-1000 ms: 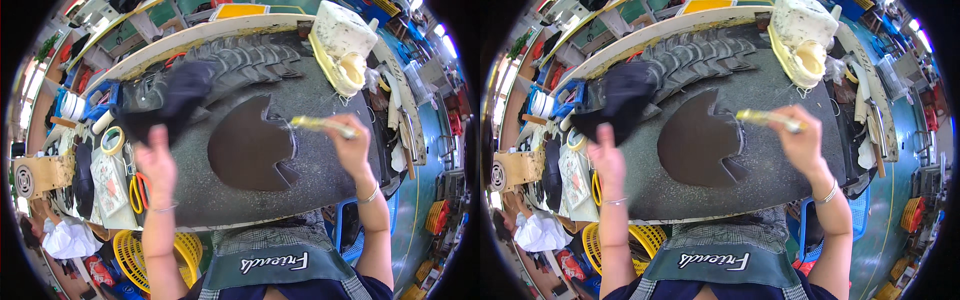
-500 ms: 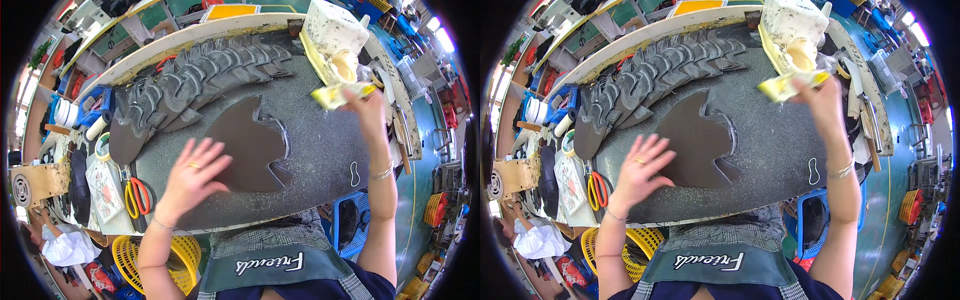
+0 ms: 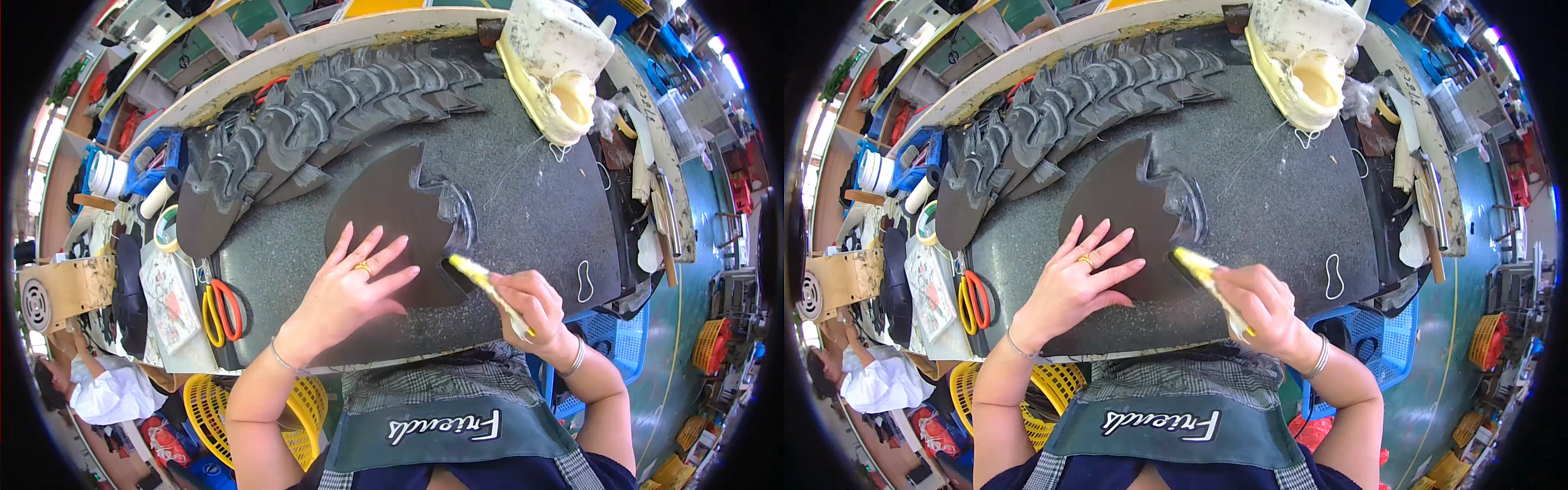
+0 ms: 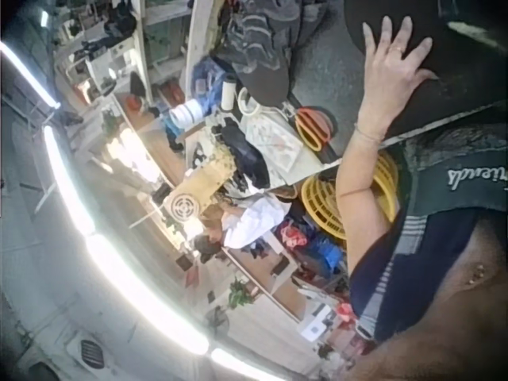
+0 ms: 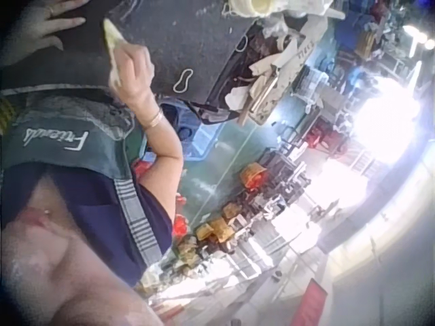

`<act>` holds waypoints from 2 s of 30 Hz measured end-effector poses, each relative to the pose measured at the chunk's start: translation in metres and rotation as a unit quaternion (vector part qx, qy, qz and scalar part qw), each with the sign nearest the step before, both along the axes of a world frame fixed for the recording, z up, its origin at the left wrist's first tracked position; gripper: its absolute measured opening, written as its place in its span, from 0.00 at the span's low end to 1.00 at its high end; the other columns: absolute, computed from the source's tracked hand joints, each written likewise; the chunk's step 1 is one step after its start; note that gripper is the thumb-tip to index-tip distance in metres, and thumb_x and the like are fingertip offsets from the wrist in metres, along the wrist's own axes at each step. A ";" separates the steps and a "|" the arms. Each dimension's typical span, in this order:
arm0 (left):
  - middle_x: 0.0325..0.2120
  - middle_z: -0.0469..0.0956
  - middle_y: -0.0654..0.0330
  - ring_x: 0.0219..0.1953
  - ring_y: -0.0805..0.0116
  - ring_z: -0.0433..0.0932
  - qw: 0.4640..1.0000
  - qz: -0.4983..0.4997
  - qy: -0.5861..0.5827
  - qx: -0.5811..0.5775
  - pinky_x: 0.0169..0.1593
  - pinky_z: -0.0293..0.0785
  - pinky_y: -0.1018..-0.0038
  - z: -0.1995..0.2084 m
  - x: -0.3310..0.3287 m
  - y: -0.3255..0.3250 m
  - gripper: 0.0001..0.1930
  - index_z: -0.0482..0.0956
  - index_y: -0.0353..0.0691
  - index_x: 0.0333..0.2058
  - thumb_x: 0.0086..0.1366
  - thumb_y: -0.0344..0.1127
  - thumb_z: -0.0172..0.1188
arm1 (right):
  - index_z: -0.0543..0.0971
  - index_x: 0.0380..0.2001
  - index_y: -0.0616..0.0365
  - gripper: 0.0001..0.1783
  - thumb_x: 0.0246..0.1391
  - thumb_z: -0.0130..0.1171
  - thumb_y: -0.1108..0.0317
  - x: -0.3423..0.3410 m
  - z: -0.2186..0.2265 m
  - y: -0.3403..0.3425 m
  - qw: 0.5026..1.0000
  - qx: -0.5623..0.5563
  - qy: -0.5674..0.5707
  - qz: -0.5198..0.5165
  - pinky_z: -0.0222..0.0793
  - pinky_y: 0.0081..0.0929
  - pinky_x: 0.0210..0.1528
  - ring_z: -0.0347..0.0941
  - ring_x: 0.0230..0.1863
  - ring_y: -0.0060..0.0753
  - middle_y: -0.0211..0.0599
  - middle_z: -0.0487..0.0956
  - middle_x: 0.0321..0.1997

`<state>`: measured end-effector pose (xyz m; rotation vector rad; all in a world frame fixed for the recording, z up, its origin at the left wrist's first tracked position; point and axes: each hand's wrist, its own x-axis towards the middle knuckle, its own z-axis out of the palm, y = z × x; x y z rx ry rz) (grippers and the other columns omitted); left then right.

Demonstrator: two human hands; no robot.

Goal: The person applies glue to shoe components with an applicator tool, stacks the glued pieces, retrieves a bundle of shoe pieces from a yellow basket to arrange them on the table, and applies glue to another stack of shoe components.

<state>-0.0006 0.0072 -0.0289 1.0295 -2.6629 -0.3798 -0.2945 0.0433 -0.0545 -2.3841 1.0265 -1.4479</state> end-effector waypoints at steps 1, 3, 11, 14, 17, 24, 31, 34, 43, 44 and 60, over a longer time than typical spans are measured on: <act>0.65 0.66 0.64 0.68 0.54 0.63 1.000 0.004 0.001 -0.002 0.71 0.53 0.49 0.000 0.000 0.000 0.32 0.80 0.57 0.53 0.45 0.49 0.72 | 0.78 0.34 0.69 0.17 0.34 0.62 0.88 0.002 0.001 0.003 1.000 0.006 -0.022 0.018 0.78 0.34 0.31 0.81 0.32 0.45 0.52 0.81 0.37; 0.65 0.67 0.63 0.68 0.54 0.63 1.000 0.010 -0.003 -0.005 0.71 0.53 0.49 0.001 0.001 0.002 0.32 0.80 0.55 0.53 0.45 0.48 0.73 | 0.78 0.35 0.69 0.18 0.33 0.62 0.88 0.005 0.010 -0.014 0.997 -0.041 -0.026 -0.064 0.78 0.33 0.32 0.80 0.32 0.44 0.51 0.81 0.37; 0.60 0.74 0.62 0.66 0.54 0.66 0.999 0.015 0.051 -0.011 0.70 0.55 0.47 -0.002 0.000 0.003 0.27 0.82 0.45 0.47 0.46 0.44 0.75 | 0.80 0.32 0.65 0.15 0.34 0.65 0.81 0.004 0.029 -0.003 0.981 0.078 0.107 0.144 0.79 0.33 0.36 0.79 0.35 0.43 0.43 0.81 0.38; 0.59 0.74 0.62 0.66 0.54 0.67 0.998 0.014 0.055 -0.009 0.70 0.56 0.47 -0.004 0.003 0.004 0.26 0.82 0.44 0.46 0.46 0.44 0.75 | 0.82 0.33 0.63 0.17 0.33 0.62 0.84 -0.013 0.056 -0.024 0.955 0.220 0.057 0.190 0.78 0.36 0.36 0.81 0.34 0.42 0.40 0.83 0.33; 0.59 0.74 0.62 0.66 0.54 0.67 0.998 0.016 0.058 0.003 0.70 0.56 0.47 -0.001 0.003 0.003 0.25 0.83 0.45 0.46 0.47 0.43 0.75 | 0.81 0.31 0.61 0.06 0.48 0.61 0.81 0.006 0.058 -0.059 0.954 0.294 -0.054 0.016 0.74 0.30 0.31 0.80 0.29 0.42 0.43 0.81 0.29; 0.58 0.75 0.62 0.65 0.53 0.67 0.998 0.025 0.062 0.011 0.70 0.56 0.48 0.005 -0.002 0.002 0.23 0.84 0.45 0.45 0.49 0.41 0.75 | 0.73 0.30 0.62 0.05 0.54 0.60 0.74 0.056 0.031 -0.162 0.991 0.133 0.007 -0.013 0.69 0.43 0.32 0.74 0.30 0.60 0.52 0.76 0.27; 0.61 0.71 0.56 0.66 0.50 0.66 0.999 -0.003 0.041 -0.024 0.70 0.57 0.48 -0.004 0.001 0.009 0.27 0.76 0.38 0.48 0.49 0.36 0.73 | 0.80 0.35 0.64 0.11 0.47 0.60 0.87 -0.002 0.033 -0.109 0.989 0.067 0.011 0.129 0.76 0.31 0.38 0.81 0.36 0.39 0.44 0.81 0.34; 0.61 0.71 0.52 0.65 0.48 0.66 0.999 -0.001 0.025 -0.048 0.69 0.59 0.50 -0.011 -0.002 0.004 0.27 0.74 0.36 0.48 0.48 0.31 0.71 | 0.79 0.32 0.64 0.11 0.45 0.61 0.88 -0.033 0.003 -0.073 0.989 0.133 -0.009 0.059 0.78 0.32 0.42 0.82 0.39 0.41 0.46 0.82 0.36; 0.21 0.78 0.46 0.26 0.47 0.80 0.935 0.294 0.197 0.011 0.30 0.75 0.59 -0.002 -0.018 -0.019 0.13 0.76 0.31 0.44 0.71 0.36 0.53 | 0.77 0.32 0.65 0.03 0.58 0.61 0.80 -0.037 0.025 -0.064 0.912 0.237 -0.336 -0.020 0.75 0.22 0.37 0.78 0.36 0.24 0.41 0.81 0.36; 0.19 0.76 0.53 0.24 0.58 0.75 0.925 0.310 0.205 0.082 0.29 0.72 0.64 -0.002 -0.007 -0.030 0.13 0.76 0.30 0.39 0.72 0.37 0.54 | 0.77 0.33 0.65 0.03 0.57 0.62 0.80 -0.032 0.031 -0.072 0.936 0.211 -0.282 -0.024 0.76 0.24 0.39 0.78 0.37 0.26 0.41 0.81 0.37; 0.16 0.72 0.46 0.15 0.54 0.68 0.910 0.302 0.248 0.137 0.25 0.66 0.64 0.000 0.004 -0.025 0.13 0.77 0.29 0.38 0.71 0.36 0.55 | 0.80 0.34 0.64 0.03 0.57 0.63 0.77 -0.003 0.051 -0.088 0.959 0.236 -0.154 -0.027 0.72 0.17 0.34 0.77 0.32 0.18 0.32 0.82 0.32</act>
